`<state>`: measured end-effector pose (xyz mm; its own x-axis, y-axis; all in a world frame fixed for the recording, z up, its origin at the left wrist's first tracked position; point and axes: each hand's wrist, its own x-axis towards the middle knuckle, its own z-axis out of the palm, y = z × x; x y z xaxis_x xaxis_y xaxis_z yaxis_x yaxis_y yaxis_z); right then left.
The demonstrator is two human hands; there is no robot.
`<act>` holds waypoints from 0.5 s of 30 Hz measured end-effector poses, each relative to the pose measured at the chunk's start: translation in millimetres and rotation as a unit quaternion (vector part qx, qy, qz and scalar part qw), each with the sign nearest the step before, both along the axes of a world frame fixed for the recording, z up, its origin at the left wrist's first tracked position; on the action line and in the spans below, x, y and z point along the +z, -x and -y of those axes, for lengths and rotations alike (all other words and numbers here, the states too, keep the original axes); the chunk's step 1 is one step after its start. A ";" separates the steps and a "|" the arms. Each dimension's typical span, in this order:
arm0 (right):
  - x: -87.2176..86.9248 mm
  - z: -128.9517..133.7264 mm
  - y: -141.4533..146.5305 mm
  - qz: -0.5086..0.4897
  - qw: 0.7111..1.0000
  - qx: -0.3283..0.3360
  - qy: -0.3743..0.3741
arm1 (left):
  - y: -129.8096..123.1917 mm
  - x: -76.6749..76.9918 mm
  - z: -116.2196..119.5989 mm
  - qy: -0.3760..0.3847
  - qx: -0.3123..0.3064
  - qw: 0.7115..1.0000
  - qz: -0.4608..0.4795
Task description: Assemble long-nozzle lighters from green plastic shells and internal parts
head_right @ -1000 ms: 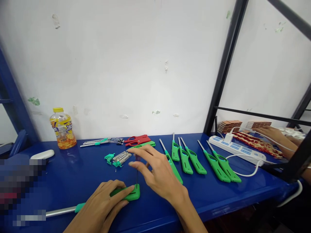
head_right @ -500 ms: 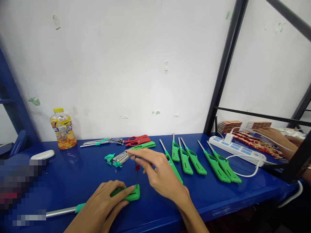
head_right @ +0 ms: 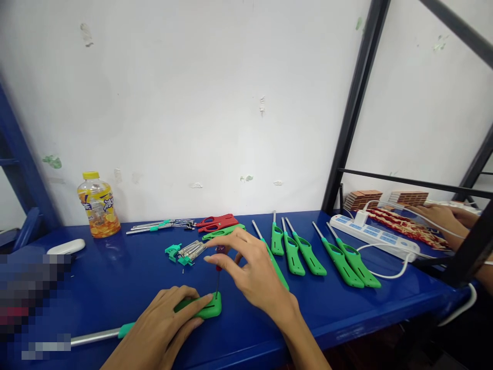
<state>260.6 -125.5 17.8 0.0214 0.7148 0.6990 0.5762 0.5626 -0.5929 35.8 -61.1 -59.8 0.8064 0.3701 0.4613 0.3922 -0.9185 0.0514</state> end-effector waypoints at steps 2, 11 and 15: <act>1.0 0.6 -0.8 0.007 1.000 0.009 -0.005 | 0.4 -1.9 -1.4 0.001 -0.001 1.000 0.002; 1.2 -0.4 -0.7 0.010 1.000 -0.003 -0.002 | -0.7 -0.3 0.2 -0.010 -0.005 1.000 0.013; 3.9 1.4 -2.0 0.019 0.999 0.040 0.013 | -1.8 1.1 0.6 -0.012 -0.008 0.999 0.033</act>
